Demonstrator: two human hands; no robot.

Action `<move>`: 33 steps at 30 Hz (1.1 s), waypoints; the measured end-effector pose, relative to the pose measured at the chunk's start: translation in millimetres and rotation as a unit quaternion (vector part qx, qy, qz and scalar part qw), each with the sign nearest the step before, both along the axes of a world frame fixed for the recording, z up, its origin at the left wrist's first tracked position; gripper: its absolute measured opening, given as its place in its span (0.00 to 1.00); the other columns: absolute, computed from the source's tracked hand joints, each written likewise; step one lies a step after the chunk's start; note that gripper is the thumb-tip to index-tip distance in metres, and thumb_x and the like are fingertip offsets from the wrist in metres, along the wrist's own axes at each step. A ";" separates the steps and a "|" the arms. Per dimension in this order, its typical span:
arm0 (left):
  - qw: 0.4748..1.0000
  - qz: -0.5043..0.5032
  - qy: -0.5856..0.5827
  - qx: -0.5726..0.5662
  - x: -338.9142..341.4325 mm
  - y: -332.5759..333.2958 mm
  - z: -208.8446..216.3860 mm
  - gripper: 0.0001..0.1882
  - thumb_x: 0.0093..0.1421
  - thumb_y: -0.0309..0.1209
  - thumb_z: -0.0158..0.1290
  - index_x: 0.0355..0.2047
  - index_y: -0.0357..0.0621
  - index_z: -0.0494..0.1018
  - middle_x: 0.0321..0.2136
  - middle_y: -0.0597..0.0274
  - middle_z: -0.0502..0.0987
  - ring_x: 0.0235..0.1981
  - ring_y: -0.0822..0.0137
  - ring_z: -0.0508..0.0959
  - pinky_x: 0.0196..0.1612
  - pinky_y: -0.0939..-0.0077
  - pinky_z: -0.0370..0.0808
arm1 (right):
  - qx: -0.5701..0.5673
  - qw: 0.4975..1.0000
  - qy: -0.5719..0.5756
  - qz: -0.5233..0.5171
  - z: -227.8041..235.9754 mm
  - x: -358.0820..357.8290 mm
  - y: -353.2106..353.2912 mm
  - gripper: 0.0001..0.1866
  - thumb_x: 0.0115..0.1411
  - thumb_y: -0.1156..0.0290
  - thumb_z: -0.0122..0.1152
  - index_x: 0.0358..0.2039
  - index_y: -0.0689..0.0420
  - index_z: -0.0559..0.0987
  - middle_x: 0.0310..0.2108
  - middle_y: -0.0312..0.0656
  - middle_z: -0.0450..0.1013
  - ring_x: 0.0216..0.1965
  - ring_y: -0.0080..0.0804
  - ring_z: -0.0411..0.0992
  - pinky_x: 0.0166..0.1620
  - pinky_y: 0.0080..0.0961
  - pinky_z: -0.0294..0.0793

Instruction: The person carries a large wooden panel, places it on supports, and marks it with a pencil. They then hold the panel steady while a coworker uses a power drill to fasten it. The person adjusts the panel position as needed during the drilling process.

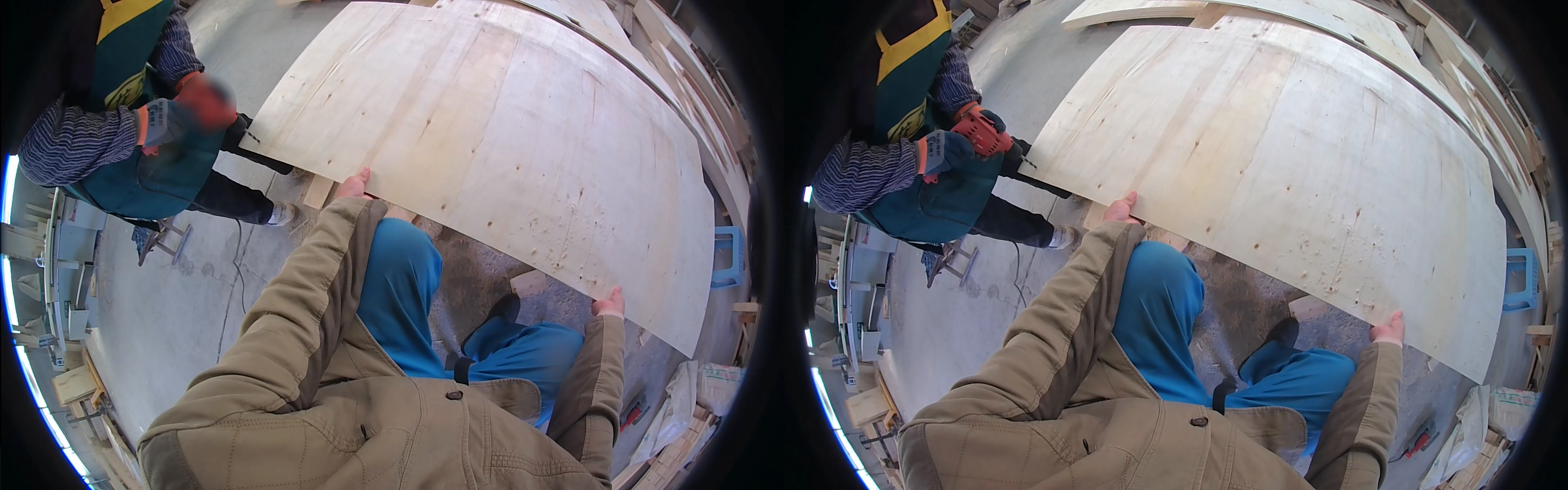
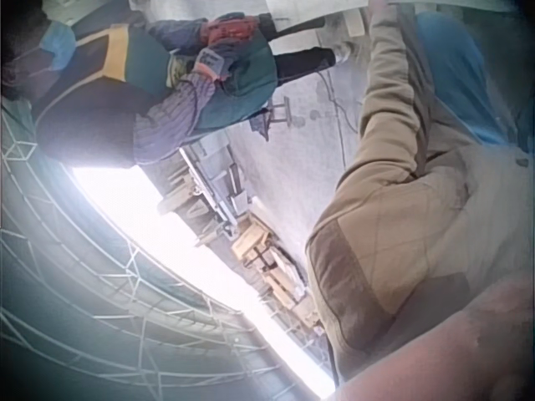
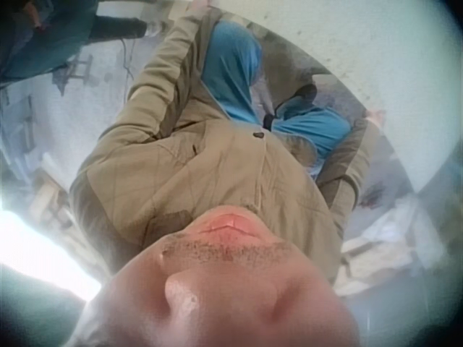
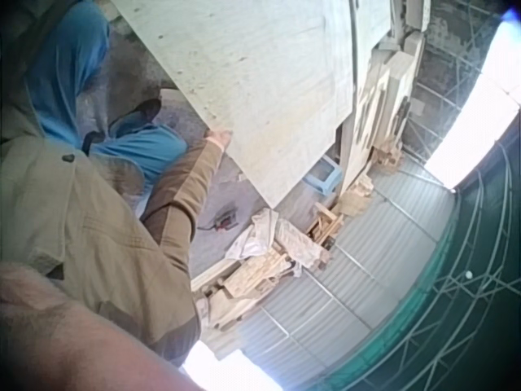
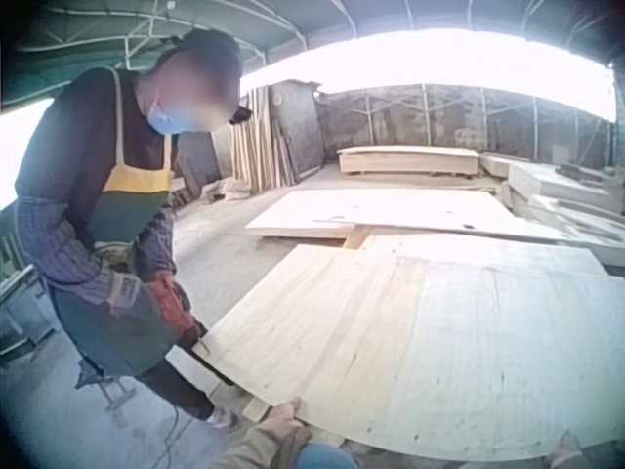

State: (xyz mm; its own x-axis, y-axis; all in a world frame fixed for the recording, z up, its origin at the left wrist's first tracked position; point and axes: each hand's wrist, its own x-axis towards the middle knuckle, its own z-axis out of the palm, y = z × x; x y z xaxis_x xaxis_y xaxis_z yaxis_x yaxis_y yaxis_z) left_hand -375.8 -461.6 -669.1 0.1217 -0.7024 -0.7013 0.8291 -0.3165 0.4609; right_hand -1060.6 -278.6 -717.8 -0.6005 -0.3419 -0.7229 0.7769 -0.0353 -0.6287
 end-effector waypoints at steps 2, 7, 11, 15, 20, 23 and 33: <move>1.000 -0.002 -0.002 -0.003 -0.4 0.1 2.1 0.17 0.68 0.30 0.51 0.55 0.37 0.67 0.53 0.49 0.74 0.54 0.52 0.74 0.63 0.51 0.70 | 0.002 1.000 0.012 -0.001 -0.6 0.1 0.1 0.23 0.71 0.54 0.49 0.57 0.58 0.73 0.58 0.44 0.73 0.58 0.45 0.71 0.63 0.48 0.68; 1.000 0.020 -0.005 0.006 -2.7 -0.5 3.1 0.17 0.68 0.30 0.52 0.55 0.37 0.67 0.53 0.50 0.74 0.54 0.53 0.74 0.62 0.51 0.71 | -0.008 1.000 0.019 0.012 0.4 1.2 0.2 0.25 0.72 0.53 0.45 0.59 0.58 0.72 0.60 0.44 0.70 0.61 0.45 0.68 0.65 0.49 0.65; 1.000 0.026 0.006 -0.002 -1.6 -1.8 0.7 0.17 0.68 0.30 0.52 0.55 0.37 0.67 0.53 0.50 0.74 0.54 0.53 0.74 0.62 0.50 0.70 | -0.005 1.000 0.015 0.009 -1.3 -1.5 0.3 0.23 0.72 0.55 0.48 0.57 0.58 0.74 0.57 0.44 0.73 0.57 0.43 0.72 0.63 0.46 0.68; 1.000 0.020 0.012 -0.010 0.7 -2.5 -3.8 0.18 0.68 0.30 0.51 0.55 0.36 0.67 0.54 0.49 0.73 0.55 0.52 0.73 0.63 0.49 0.69 | -0.007 0.999 0.034 0.026 -12.3 -10.4 2.5 0.24 0.72 0.54 0.48 0.56 0.59 0.74 0.57 0.44 0.74 0.57 0.43 0.72 0.63 0.44 0.68; 1.000 0.024 -0.004 -0.012 2.6 -5.3 -12.1 0.18 0.69 0.31 0.51 0.55 0.36 0.67 0.54 0.49 0.73 0.55 0.51 0.73 0.63 0.48 0.69 | -0.009 0.999 0.037 0.031 -25.2 -20.3 4.4 0.24 0.72 0.54 0.48 0.56 0.60 0.74 0.57 0.44 0.74 0.57 0.43 0.72 0.63 0.43 0.68; 0.999 0.030 -0.010 -0.014 4.3 -7.8 -19.0 0.18 0.69 0.31 0.51 0.55 0.36 0.67 0.54 0.49 0.73 0.55 0.51 0.73 0.63 0.49 0.69 | -0.014 0.998 0.037 0.039 -23.7 -19.1 3.7 0.24 0.72 0.54 0.47 0.57 0.60 0.74 0.57 0.44 0.74 0.57 0.43 0.72 0.63 0.43 0.68; 1.000 0.010 -0.014 -0.016 9.5 -9.4 -27.3 0.17 0.68 0.31 0.52 0.54 0.37 0.68 0.53 0.50 0.74 0.54 0.53 0.74 0.62 0.50 0.70 | -0.012 0.999 0.032 0.021 3.5 3.6 0.0 0.25 0.72 0.53 0.46 0.59 0.58 0.71 0.60 0.45 0.71 0.60 0.45 0.69 0.64 0.50 0.66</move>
